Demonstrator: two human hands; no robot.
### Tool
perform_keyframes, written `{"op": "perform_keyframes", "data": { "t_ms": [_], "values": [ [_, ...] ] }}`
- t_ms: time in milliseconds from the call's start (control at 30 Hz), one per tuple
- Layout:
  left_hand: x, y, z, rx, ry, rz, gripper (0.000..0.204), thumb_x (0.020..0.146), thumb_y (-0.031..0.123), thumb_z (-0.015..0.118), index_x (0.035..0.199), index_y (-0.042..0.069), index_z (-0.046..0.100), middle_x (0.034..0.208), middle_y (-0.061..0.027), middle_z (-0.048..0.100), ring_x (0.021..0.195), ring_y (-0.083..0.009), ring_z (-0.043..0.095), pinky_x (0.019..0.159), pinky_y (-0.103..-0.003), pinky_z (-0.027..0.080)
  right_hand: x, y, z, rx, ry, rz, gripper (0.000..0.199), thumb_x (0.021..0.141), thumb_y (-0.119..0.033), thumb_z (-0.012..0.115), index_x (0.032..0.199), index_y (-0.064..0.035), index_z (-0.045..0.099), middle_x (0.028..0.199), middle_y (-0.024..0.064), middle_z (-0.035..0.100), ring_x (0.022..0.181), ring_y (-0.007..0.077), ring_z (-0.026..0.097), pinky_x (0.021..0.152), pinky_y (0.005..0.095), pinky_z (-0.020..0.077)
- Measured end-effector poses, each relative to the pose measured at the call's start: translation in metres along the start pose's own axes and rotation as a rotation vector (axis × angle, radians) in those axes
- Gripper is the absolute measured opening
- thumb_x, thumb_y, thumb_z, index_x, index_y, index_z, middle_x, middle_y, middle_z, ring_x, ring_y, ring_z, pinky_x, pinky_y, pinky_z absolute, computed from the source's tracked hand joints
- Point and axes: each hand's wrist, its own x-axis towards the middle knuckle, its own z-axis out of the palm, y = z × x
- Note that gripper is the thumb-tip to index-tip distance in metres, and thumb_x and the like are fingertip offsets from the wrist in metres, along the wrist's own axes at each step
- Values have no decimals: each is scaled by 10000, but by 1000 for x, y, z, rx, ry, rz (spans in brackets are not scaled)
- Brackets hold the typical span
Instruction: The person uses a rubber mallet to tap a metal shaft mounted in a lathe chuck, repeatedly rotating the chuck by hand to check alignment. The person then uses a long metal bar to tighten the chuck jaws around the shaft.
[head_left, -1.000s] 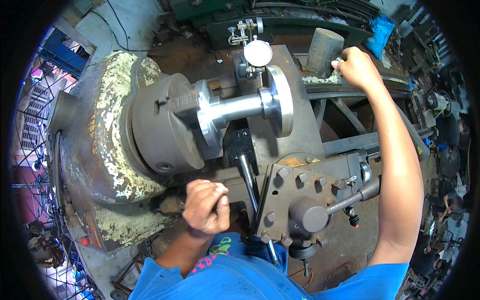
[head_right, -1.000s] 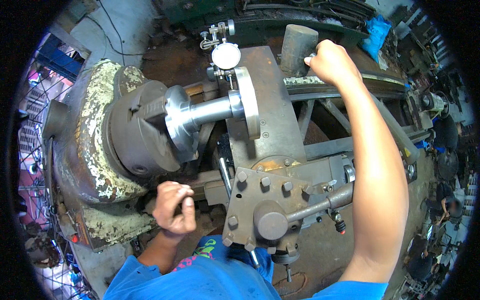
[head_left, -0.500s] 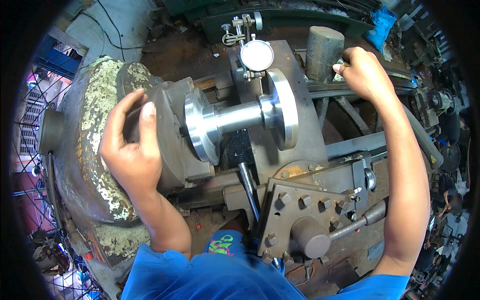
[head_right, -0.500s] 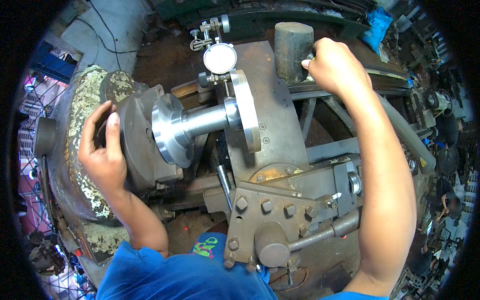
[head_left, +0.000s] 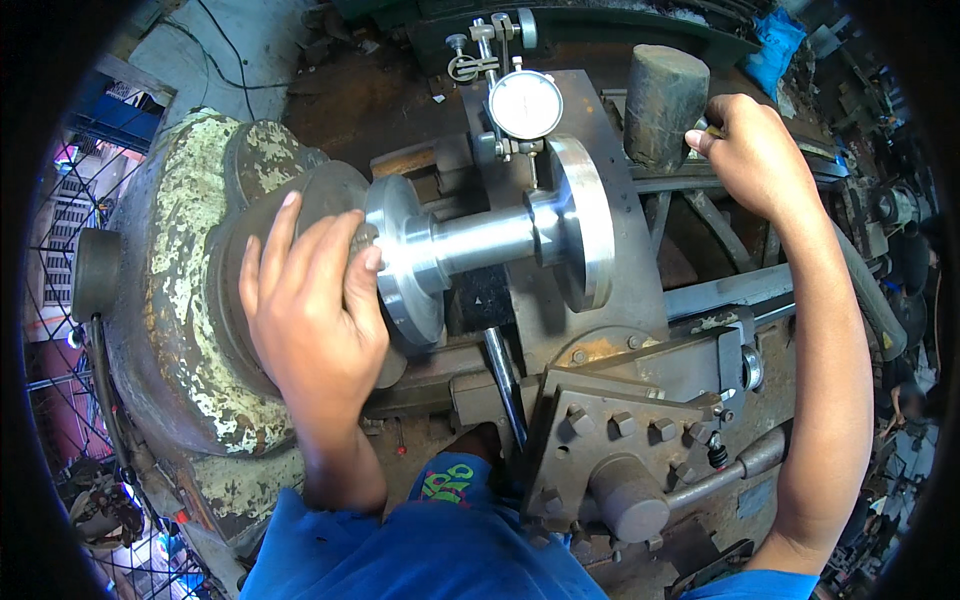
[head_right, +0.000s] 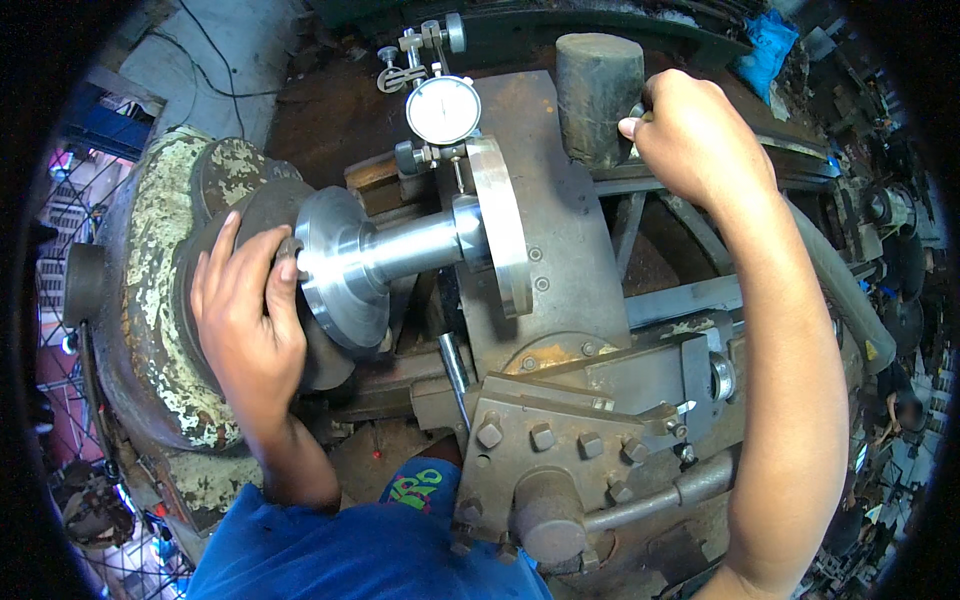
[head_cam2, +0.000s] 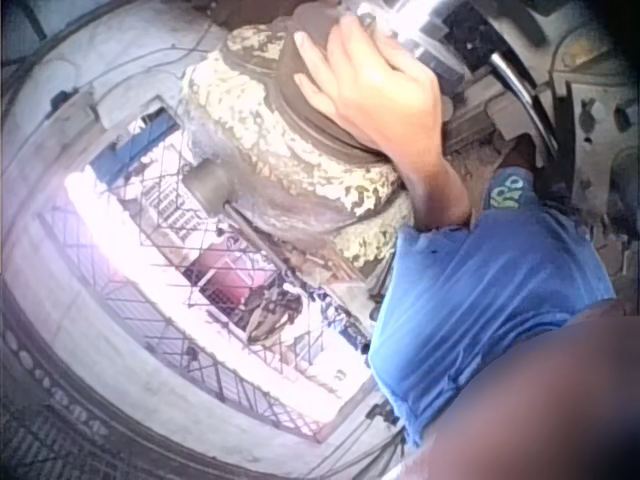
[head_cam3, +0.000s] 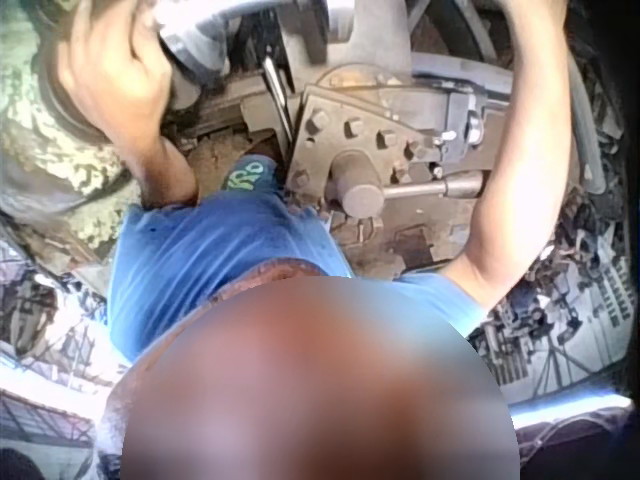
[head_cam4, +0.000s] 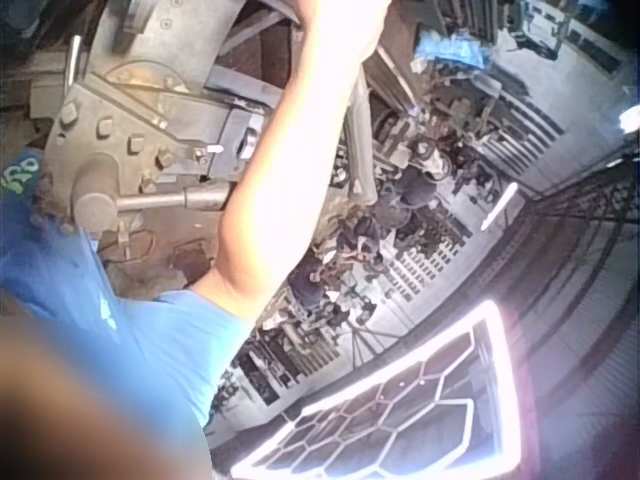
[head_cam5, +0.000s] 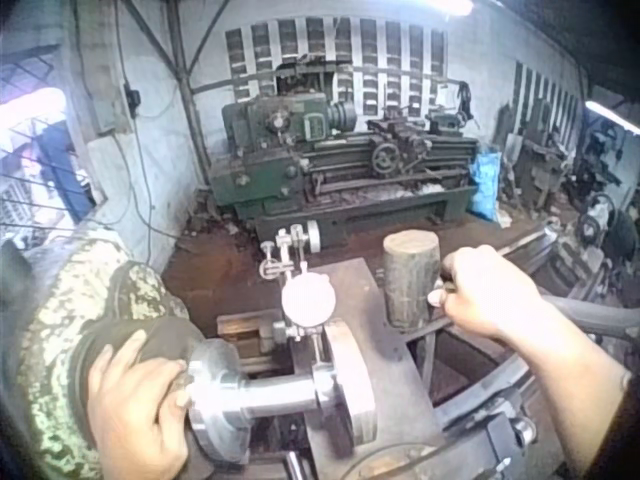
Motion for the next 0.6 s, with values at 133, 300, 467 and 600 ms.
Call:
{"op": "perform_keyframes", "data": {
  "t_ms": [133,300,467,600],
  "values": [
    [-30,7,8,14,106,11,317,1037,308,526,1174,86,706,1169,-92,706,1350,-338,533,1148,-538,303,0,-3,1,4,-5,-2,330,925,-260,709,1069,36,728,977,261,728,982,378,724,871,487,563],
    [-78,7,20,-16,86,-1,461,1011,355,541,1328,29,614,1319,-96,643,1456,-429,373,1206,-586,120,-1,-5,-1,4,-33,13,324,927,-257,708,1063,36,732,979,262,728,981,374,726,870,487,562],
    [-135,14,56,-53,167,55,681,900,327,670,1438,-35,462,1491,-237,468,1525,-498,129,1205,-632,-37,0,-4,-2,2,-23,2,324,928,-258,707,1063,35,734,982,266,726,981,375,724,870,486,560],
    [-181,22,62,-229,46,122,660,847,220,703,1415,-23,471,1534,-316,379,1509,-552,101,1201,-660,1,0,-2,-1,-5,-19,-2,328,926,-261,709,1066,35,734,986,265,726,988,375,722,875,485,559]
  ]
}}
